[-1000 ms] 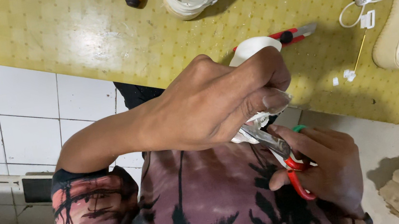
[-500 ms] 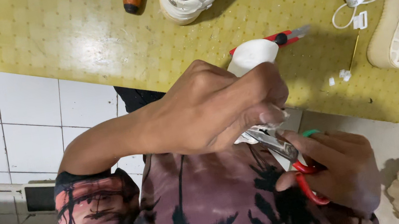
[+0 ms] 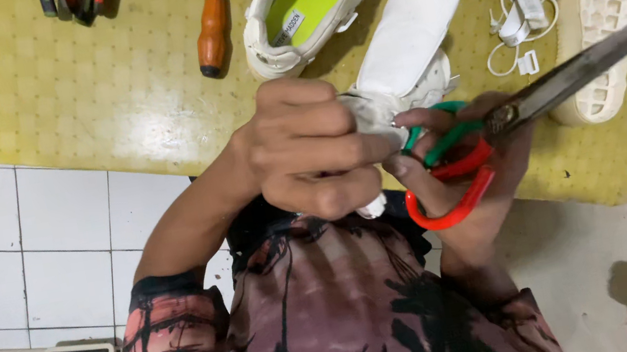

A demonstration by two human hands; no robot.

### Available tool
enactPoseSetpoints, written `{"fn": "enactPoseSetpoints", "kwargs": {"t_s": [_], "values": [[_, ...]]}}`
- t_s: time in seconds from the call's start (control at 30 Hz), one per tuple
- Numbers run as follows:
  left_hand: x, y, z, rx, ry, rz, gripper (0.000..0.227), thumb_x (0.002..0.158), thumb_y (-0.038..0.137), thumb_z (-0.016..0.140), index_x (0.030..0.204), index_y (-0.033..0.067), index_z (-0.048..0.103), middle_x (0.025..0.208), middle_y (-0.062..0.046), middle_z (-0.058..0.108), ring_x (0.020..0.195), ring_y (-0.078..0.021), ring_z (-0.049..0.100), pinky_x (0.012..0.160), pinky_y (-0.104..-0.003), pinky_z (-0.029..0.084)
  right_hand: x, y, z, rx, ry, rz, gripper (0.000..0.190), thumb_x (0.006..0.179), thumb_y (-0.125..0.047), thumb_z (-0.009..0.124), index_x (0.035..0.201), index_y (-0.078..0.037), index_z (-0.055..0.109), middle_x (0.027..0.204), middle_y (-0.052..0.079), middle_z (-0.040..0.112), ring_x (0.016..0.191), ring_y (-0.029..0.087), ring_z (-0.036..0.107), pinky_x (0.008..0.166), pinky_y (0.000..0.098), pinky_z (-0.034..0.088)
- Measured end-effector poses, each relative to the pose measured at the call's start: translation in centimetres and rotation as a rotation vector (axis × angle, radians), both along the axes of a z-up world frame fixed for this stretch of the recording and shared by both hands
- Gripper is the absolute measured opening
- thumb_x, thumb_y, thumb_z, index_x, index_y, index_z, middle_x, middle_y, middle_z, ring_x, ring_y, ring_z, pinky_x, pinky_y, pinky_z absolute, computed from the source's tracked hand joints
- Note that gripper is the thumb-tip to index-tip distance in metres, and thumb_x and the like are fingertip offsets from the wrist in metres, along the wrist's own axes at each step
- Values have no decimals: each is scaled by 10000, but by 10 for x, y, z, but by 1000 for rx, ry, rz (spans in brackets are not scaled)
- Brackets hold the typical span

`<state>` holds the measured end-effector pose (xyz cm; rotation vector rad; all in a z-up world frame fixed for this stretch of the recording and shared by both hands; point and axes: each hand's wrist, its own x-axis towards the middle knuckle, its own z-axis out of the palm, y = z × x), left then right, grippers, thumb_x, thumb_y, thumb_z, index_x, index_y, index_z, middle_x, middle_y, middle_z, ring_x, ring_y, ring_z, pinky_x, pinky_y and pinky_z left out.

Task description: The person uses a red utility knife to cut along the sole of a white sneaker, then switches to red-handled scissors to cut away the upper fabric and laces. The person continues to trim and remove sections of the shoe's upper material.

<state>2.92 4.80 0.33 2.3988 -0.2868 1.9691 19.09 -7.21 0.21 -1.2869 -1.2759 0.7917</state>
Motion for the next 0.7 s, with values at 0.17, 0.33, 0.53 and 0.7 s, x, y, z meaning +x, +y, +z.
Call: {"fn": "enactPoseSetpoints", "kwargs": {"t_s": [0.17,0.33,0.53,0.7], "values": [[-26,-22,-36,-365,52,100,142,865,-65,552,807,-23,675,770,-50,676,522,-207,451,484,-337,343,-10,7,-15,-137,112,-14,607,838,92,782,1221,-63,338,871,136,564,838,190,637,810,274,568],[-30,-52,-60,-572,-232,296,148,1082,167,509,1032,41,568,893,-161,634,625,-245,585,533,-321,521,-26,5,-22,-112,17,64,547,894,95,735,1194,-57,304,847,129,569,723,121,607,781,221,539],[-41,-105,-54,-1039,-314,568,590,932,555,659,1057,1,497,987,-135,484,982,-359,659,825,-451,628,-31,15,-57,141,-50,86,580,810,-22,894,1083,-37,382,792,123,689,625,114,599,696,203,486],[-43,-118,-36,-1185,29,1021,512,806,258,932,989,-61,576,1040,-192,562,1029,-327,688,805,-365,576,-51,11,-44,67,-246,188,390,851,67,790,969,35,419,780,110,696,557,118,622,675,206,501]]}}
